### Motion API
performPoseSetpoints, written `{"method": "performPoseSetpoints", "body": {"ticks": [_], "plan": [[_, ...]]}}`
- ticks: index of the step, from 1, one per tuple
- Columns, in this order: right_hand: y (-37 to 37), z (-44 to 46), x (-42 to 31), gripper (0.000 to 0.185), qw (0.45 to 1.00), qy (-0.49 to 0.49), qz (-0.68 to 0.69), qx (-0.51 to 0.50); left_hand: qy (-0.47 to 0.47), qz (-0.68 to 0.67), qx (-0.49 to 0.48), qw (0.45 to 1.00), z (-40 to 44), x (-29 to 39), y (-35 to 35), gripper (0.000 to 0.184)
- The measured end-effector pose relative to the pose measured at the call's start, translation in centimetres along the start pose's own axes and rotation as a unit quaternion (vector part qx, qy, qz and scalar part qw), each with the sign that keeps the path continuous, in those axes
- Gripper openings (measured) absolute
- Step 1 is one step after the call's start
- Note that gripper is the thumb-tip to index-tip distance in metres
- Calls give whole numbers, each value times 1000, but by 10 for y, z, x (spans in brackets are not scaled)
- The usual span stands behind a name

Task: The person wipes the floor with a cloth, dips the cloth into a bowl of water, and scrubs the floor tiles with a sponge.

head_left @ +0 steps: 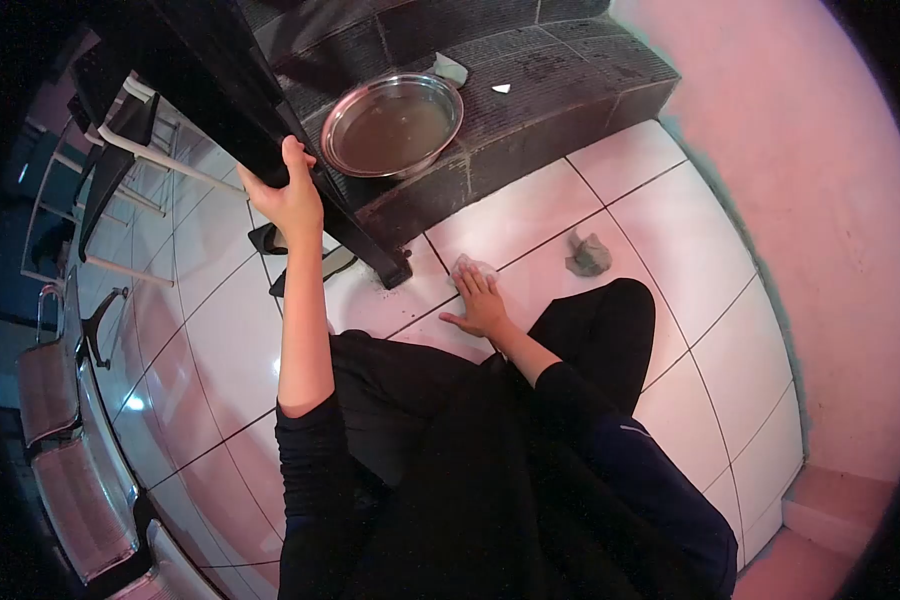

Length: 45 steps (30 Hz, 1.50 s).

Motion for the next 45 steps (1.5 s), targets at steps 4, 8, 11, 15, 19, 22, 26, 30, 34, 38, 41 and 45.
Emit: {"method": "performPoseSetpoints", "body": {"ticks": [4,8,11,15,19,22,26,30,34,38,41,45], "plan": [[-4,11,24,93,1000,12,-7,11,7,14,-4,1000,1,4,2,23],[-16,26,63,92,997,32,-13,66,-8,37,-12,999,1,-3,-2,25],[-39,43,98,92,995,86,-36,36,-9,4,-3,1000,0,-1,1,23],[-52,64,176,94,979,186,-50,70,0,3,6,1000,-1,-3,0,20],[-77,96,238,96,960,276,0,48,7,24,10,1000,-2,-3,-1,17],[-77,128,276,93,949,310,15,47,28,31,-8,999,-2,-5,-1,17],[-82,144,276,97,952,302,28,40,29,31,-7,999,-4,0,2,16],[-84,141,251,100,966,253,-44,37,30,33,-12,999,-3,0,1,14],[-68,133,215,99,975,209,-69,43,30,15,-7,999,-3,0,2,13],[-43,121,152,97,989,145,-34,27,24,5,-10,1000,-1,-2,1,13],[-33,98,96,99,992,107,-57,22,13,-19,-2,1000,-3,-4,2,16],[-12,68,47,98,996,84,-26,6,10,-14,-2,1000,-2,-6,0,25]]}}
Point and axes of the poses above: each hand's wrist, its own z-axis towards the middle knuckle, its own y-axis out of the palm, x = y × z, the point moved 6 cm from there along z, towards the middle knuckle, and after that the axes turned 6 degrees about x, right-handed, at the moved point
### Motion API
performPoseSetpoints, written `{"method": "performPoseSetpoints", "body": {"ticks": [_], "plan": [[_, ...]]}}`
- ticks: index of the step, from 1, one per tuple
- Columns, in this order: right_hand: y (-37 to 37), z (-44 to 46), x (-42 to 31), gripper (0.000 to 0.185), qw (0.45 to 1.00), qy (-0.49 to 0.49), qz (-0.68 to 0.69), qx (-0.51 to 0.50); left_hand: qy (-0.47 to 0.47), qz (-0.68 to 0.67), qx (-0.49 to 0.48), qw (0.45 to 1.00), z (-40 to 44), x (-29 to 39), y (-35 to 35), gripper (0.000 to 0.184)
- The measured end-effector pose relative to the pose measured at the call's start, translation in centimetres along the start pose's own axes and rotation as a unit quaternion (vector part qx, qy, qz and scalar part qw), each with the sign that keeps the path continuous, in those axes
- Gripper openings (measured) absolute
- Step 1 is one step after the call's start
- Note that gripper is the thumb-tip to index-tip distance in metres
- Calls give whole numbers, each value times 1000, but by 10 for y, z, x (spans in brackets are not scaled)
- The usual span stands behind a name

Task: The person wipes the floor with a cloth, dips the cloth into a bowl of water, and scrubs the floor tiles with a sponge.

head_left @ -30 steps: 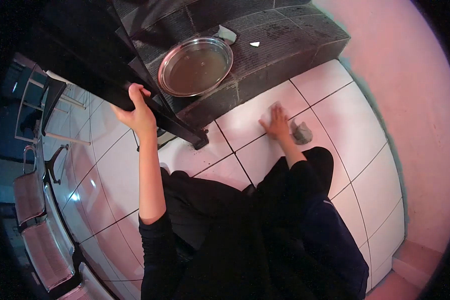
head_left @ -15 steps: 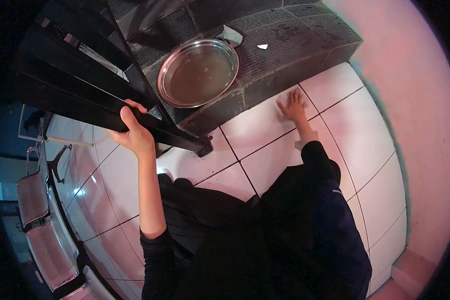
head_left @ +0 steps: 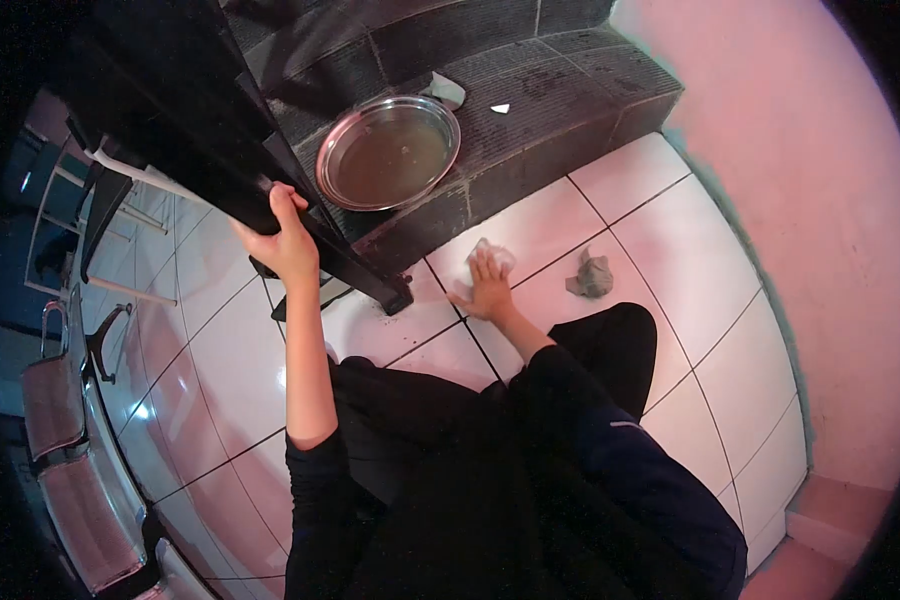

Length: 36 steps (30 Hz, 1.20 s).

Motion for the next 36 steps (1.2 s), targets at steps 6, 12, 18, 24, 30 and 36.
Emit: {"method": "performPoseSetpoints", "body": {"ticks": [6,12,18,24,30,36], "plan": [[16,-72,-59,96,998,-50,31,-20,-8,-3,22,1000,0,4,1,28],[19,-84,-53,81,991,-102,81,31,-12,30,3,999,3,7,0,23],[-3,-51,2,76,996,-44,74,-6,-13,36,-2,999,3,10,1,22],[-26,-3,102,76,999,41,27,7,-2,46,1,999,2,9,1,19],[-44,47,178,85,986,160,33,-27,13,35,7,999,0,9,3,15],[-57,87,199,91,987,158,20,8,8,4,-9,1000,1,1,-1,24]]}}
Point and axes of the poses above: each hand's wrist, its own z-axis towards the middle knuckle, its own y-axis out of the palm, x = y × z, the point moved 6 cm from there along z, towards the middle knuckle, and after that the axes turned 6 degrees about x, right-handed, at the moved point
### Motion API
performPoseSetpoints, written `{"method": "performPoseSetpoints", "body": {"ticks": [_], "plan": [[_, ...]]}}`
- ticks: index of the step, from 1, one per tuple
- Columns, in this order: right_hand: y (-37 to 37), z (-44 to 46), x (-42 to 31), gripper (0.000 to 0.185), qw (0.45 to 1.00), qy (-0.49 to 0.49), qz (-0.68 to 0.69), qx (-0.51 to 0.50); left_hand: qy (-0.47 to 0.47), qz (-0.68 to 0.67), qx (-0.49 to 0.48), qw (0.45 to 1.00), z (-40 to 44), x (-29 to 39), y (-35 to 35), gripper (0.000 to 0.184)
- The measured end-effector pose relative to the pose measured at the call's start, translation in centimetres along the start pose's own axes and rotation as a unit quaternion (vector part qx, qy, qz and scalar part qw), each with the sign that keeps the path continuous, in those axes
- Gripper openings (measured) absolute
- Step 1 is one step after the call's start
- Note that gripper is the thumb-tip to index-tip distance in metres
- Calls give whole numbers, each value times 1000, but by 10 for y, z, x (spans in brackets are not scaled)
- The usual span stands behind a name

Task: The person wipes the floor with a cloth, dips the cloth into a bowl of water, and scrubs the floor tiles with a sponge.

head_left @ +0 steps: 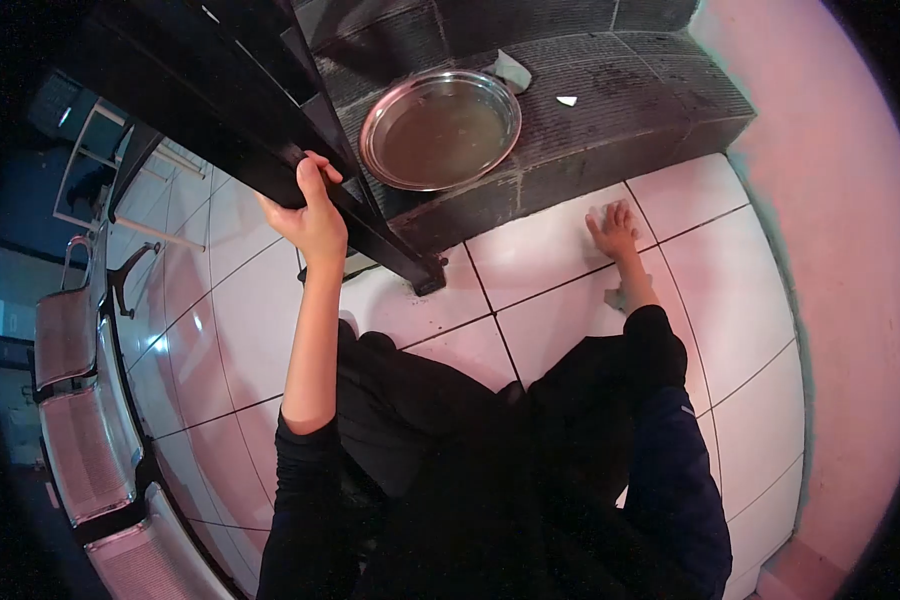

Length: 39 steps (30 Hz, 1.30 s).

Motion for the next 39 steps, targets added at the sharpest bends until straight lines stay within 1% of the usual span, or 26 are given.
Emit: {"method": "performPoseSetpoints", "body": {"ticks": [1,2,5,6,8,10,11,12,14,16,17,19,20,22,23,27,29,30,32,33,35,39], "plan": [[1,-1,-4,93,1000,11,-7,21,-1,-11,-4,1000,0,0,1,24],[5,-6,-9,93,1000,12,-9,16,-5,-8,-4,1000,-1,0,0,24],[18,-14,-33,93,998,-59,-20,-15,-13,-11,2,1000,-1,-2,-1,24],[23,-21,-43,93,998,-60,-22,-16,-9,-8,3,1000,-2,-2,-1,24],[37,-40,-77,92,991,-124,-51,-31,-8,-6,4,1000,-3,-2,-2,24],[64,-62,-109,93,981,-178,-70,43,0,6,6,1000,-2,0,-1,24],[71,-73,-130,95,983,-177,-51,-12,0,5,7,1000,-3,0,0,24],[76,-85,-152,98,982,-175,-31,-67,16,24,7,1000,-3,2,2,19],[94,-112,-188,101,975,-212,4,-69,32,41,8,999,-2,5,2,17],[104,-137,-221,104,970,-226,-28,-87,7,40,6,999,-3,2,1,15],[105,-147,-227,104,970,-226,-30,-85,6,19,14,1000,-3,3,2,14],[102,-165,-236,100,966,-247,-24,-67,11,19,11,1000,-2,5,3,15],[98,-173,-228,100,966,-249,-26,-65,16,23,6,1000,-2,6,3,16],[86,-182,-207,91,953,-287,56,-83,19,14,6,1000,1,10,2,17],[78,-180,-197,82,949,-303,65,-55,12,22,4,1000,0,9,3,18],[65,-140,-152,79,955,-288,62,-40,-2,31,0,1000,-2,6,2,19],[60,-109,-124,72,966,-246,76,-3,0,25,2,1000,0,5,3,19],[59,-96,-113,72,966,-248,76,-3,2,19,-3,1000,-1,6,3,18],[52,-73,-87,71,974,-223,-1,51,4,17,-6,1000,0,5,3,18],[49,-66,-80,71,973,-226,0,47,4,18,-6,1000,-1,4,2,18],[39,-50,-61,77,991,-132,34,2,5,23,-9,1000,0,2,1,19],[29,-29,-30,79,995,-94,10,23,6,9,-11,1000,-1,1,1,19]]}}
Point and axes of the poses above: each hand's wrist, its own z-axis towards the middle knuckle, its own y-axis out of the palm, x = y × z, the point moved 6 cm from there along z, towards the middle knuckle, and after that the axes turned 6 degrees about x, right-handed, at the moved point
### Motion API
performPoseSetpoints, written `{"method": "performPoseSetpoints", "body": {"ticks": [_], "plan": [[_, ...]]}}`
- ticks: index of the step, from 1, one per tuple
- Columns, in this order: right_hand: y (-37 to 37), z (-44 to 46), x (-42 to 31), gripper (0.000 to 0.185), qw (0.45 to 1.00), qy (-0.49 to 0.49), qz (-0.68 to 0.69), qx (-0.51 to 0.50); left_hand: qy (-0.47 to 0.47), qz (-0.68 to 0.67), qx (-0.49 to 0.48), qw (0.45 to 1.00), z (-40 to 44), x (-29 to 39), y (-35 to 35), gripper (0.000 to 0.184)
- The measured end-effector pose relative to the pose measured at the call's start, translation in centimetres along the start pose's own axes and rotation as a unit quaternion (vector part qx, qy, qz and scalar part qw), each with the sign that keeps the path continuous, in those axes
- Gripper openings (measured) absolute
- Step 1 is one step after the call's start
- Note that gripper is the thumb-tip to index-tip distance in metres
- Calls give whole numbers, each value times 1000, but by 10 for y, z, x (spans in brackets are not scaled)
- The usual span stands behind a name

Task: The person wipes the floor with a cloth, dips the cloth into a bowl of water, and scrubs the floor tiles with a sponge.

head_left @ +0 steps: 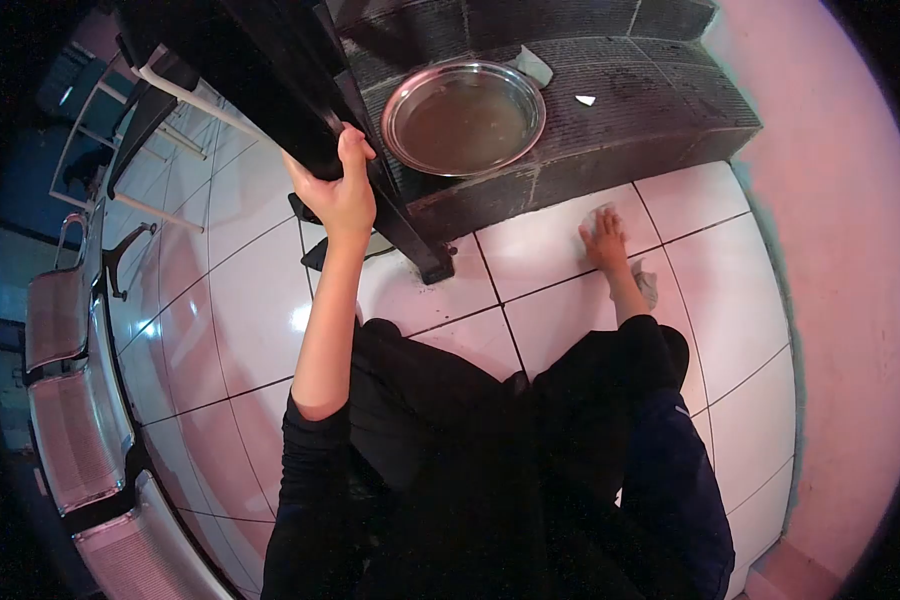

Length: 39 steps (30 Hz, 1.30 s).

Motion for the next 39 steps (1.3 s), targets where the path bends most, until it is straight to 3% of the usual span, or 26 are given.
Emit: {"method": "performPoseSetpoints", "body": {"ticks": [5,11,13,16,19,25,31,33,35,37,39], "plan": [[7,-17,-8,81,993,98,-23,58,5,8,0,1000,1,3,1,18],[35,-96,-125,85,999,-29,-6,27,7,-7,7,1000,1,-1,-1,17],[55,-119,-164,87,997,-66,11,24,-19,-34,5,999,2,-6,-3,32],[66,-152,-216,88,993,-102,50,-5,-7,-3,18,1000,0,3,2,20],[61,-177,-235,89,985,-166,38,-28,-4,11,15,1000,1,3,1,22],[21,-152,-160,66,982,-176,63,-19,-16,17,10,1000,1,0,-3,27],[-11,-74,-30,73,997,-23,-68,6,15,33,8,999,3,5,1,23],[-15,-55,-10,73,999,5,-41,5,25,54,8,998,2,1,-1,24],[-10,-42,-9,72,999,30,-18,1,6,30,11,999,1,-3,-3,26],[4,-38,-18,78,992,120,-48,-1,-10,3,14,1000,0,-3,-4,29],[27,-40,-51,80,997,71,-32,-25,-24,9,16,1000,0,-1,-3,29]]}}
Point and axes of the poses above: each hand's wrist, its own z-axis towards the middle knuckle, its own y-axis out of the palm, x = y × z, the point moved 6 cm from there along z, towards the middle knuckle, and after that the axes turned 6 degrees about x, right-handed, at the moved point
